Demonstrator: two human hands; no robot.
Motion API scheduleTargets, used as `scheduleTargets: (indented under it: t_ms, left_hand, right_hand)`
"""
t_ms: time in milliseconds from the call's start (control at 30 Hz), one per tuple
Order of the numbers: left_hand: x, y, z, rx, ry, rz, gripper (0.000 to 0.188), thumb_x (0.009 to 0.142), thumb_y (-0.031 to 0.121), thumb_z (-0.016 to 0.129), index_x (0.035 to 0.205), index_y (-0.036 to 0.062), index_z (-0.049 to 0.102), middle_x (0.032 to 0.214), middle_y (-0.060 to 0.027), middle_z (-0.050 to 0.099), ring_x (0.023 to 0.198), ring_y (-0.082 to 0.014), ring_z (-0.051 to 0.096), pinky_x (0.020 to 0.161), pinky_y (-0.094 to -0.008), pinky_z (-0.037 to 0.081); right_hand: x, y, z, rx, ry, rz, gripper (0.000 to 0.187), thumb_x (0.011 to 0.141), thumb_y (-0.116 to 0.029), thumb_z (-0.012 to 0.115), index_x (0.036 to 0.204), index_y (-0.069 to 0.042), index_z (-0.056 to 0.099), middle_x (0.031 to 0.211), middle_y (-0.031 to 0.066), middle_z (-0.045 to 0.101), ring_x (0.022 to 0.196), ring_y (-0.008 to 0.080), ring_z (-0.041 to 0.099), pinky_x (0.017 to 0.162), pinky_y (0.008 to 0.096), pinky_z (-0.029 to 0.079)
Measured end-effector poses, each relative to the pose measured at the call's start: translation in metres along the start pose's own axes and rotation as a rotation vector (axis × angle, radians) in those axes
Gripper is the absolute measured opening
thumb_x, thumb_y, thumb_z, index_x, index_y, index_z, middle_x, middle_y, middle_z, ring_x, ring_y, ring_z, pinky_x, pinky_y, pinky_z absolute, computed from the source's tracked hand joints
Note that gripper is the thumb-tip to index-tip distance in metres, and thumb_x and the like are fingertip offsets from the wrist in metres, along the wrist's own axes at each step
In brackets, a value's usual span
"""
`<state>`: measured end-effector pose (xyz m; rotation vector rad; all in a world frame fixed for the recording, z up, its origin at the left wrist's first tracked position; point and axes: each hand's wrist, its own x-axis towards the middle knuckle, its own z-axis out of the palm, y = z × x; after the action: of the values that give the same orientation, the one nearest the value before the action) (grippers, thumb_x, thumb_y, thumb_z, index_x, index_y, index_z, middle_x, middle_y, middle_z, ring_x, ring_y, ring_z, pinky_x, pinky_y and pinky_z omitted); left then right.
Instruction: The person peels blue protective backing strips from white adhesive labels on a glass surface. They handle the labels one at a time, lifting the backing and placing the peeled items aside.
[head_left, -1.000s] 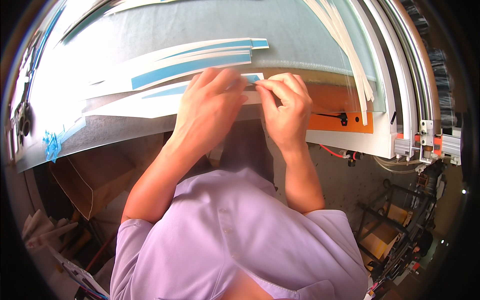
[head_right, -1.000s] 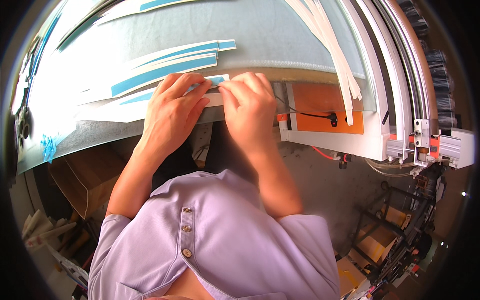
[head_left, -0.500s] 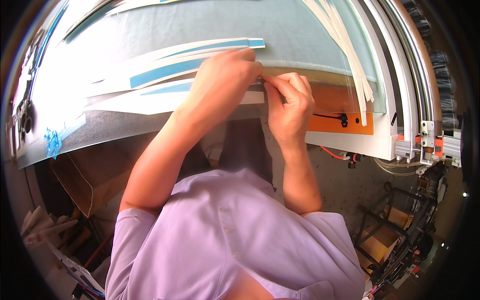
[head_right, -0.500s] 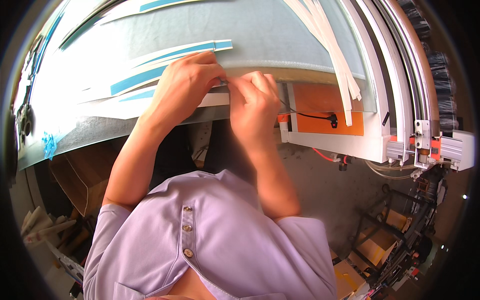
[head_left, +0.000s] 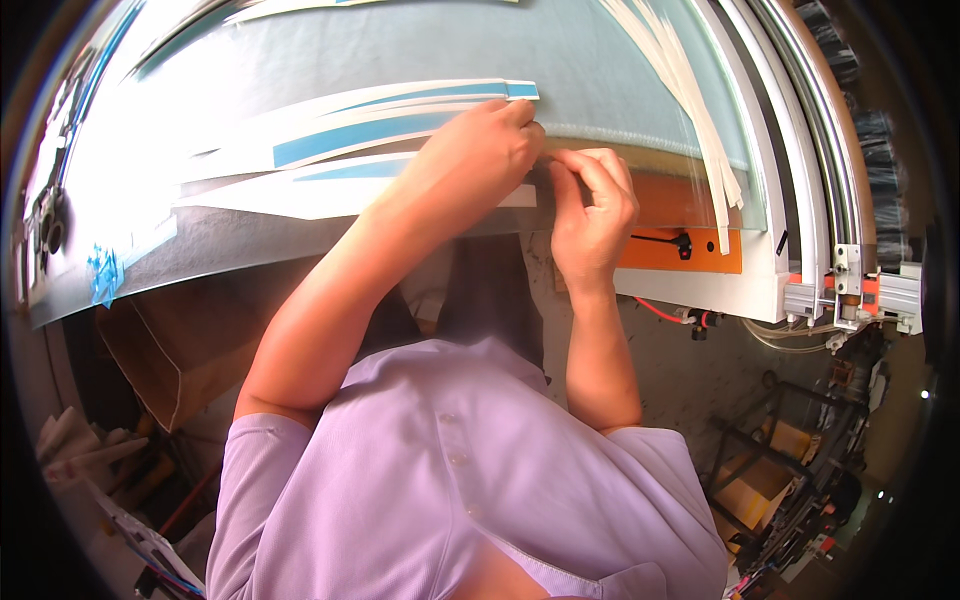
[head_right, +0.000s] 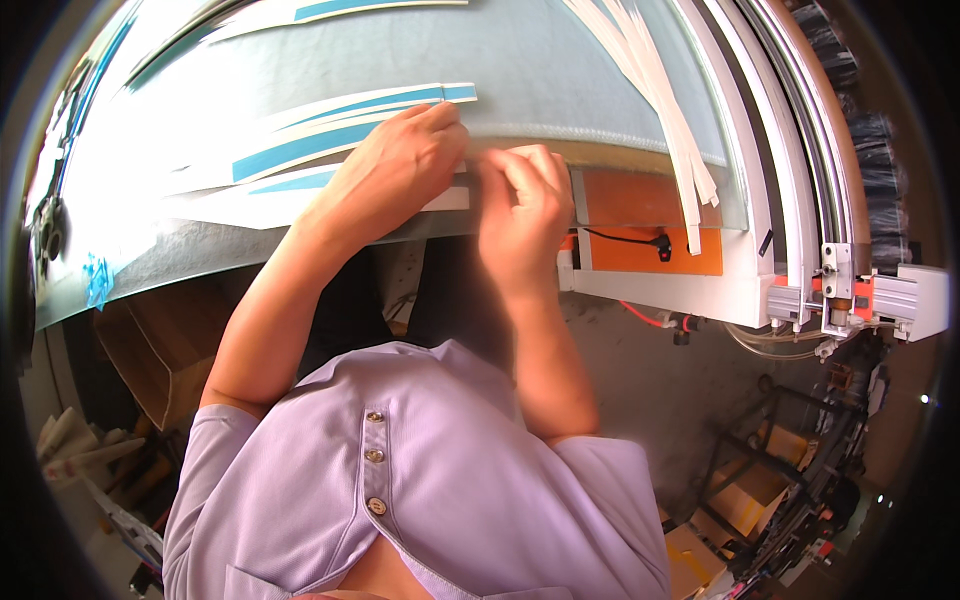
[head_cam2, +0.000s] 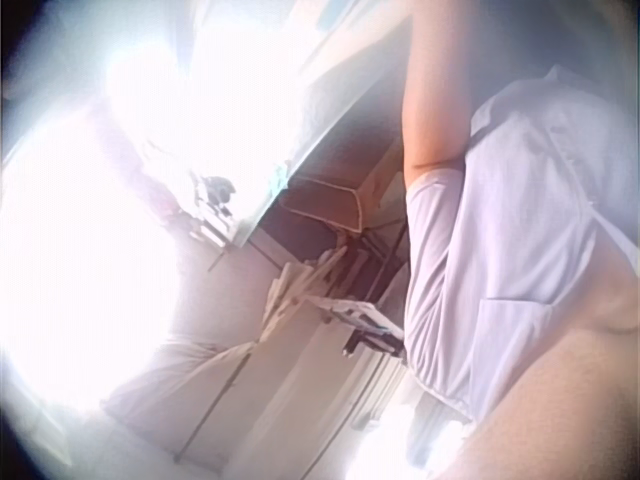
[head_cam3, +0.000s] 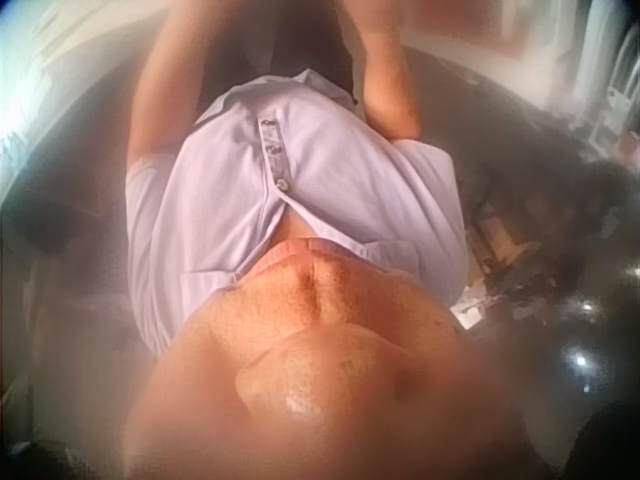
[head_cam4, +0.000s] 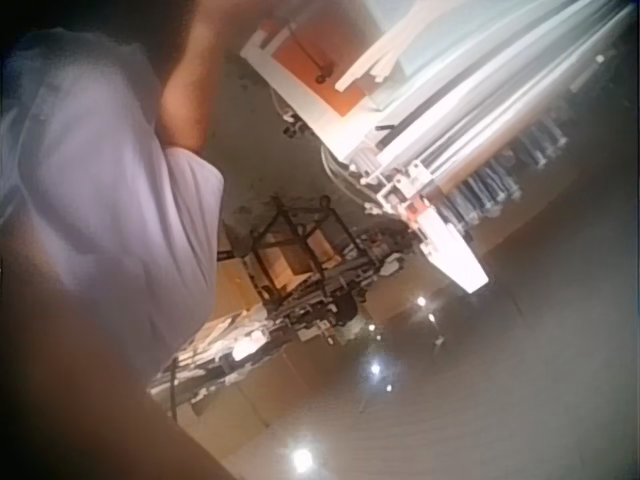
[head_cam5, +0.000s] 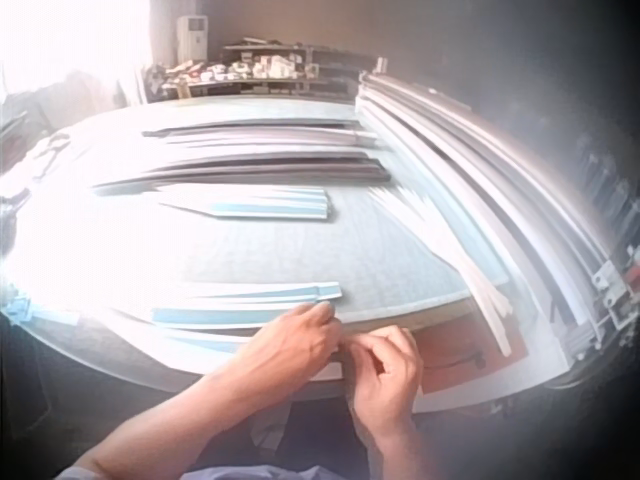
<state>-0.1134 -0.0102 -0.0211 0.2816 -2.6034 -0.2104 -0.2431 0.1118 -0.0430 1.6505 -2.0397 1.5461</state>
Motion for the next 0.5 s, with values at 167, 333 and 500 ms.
scheduleTargets:
  t_ms: [167,333,500]
  left_hand:
    - [-0.012,-0.004,-0.007,-0.036,0.076,-0.012,0.009,0.083,-0.005,0.065,0.087,-0.0003,0.058,0.091,-0.0130,0.057,0.087,-0.0344,0.062,0.078,-0.0435,0.054]
    - [-0.086,-0.041,-0.091,-0.223,0.207,-0.461,0.013,0.092,-0.006,0.069,0.101,0.0016,0.063,0.109,-0.0091,0.063,0.100,-0.0259,0.064,0.094,-0.0361,0.054]
    - [-0.305,-0.159,-0.211,0.334,0.422,-0.953,0.013,0.100,0.004,0.066,0.111,0.0002,0.072,0.104,-0.0110,0.072,0.091,-0.0207,0.068,0.084,-0.0335,0.055]
  right_hand:
    - [0.003,-0.002,0.005,-0.105,-0.022,-0.075,0.007,0.088,0.001,0.074,0.093,-0.003,0.076,0.087,0.0084,0.067,0.083,0.0318,0.062,0.075,0.0419,0.050]
    - [-0.001,0.002,0.003,-0.141,-0.032,-0.069,0.007,0.090,-0.001,0.074,0.096,-0.005,0.078,0.087,0.0068,0.067,0.084,0.0293,0.062,0.076,0.0412,0.050]
    - [-0.002,0.002,-0.002,-0.162,-0.042,-0.070,0.006,0.091,-0.002,0.075,0.097,-0.003,0.076,0.087,0.0078,0.066,0.084,0.0295,0.061,0.077,0.0413,0.049]
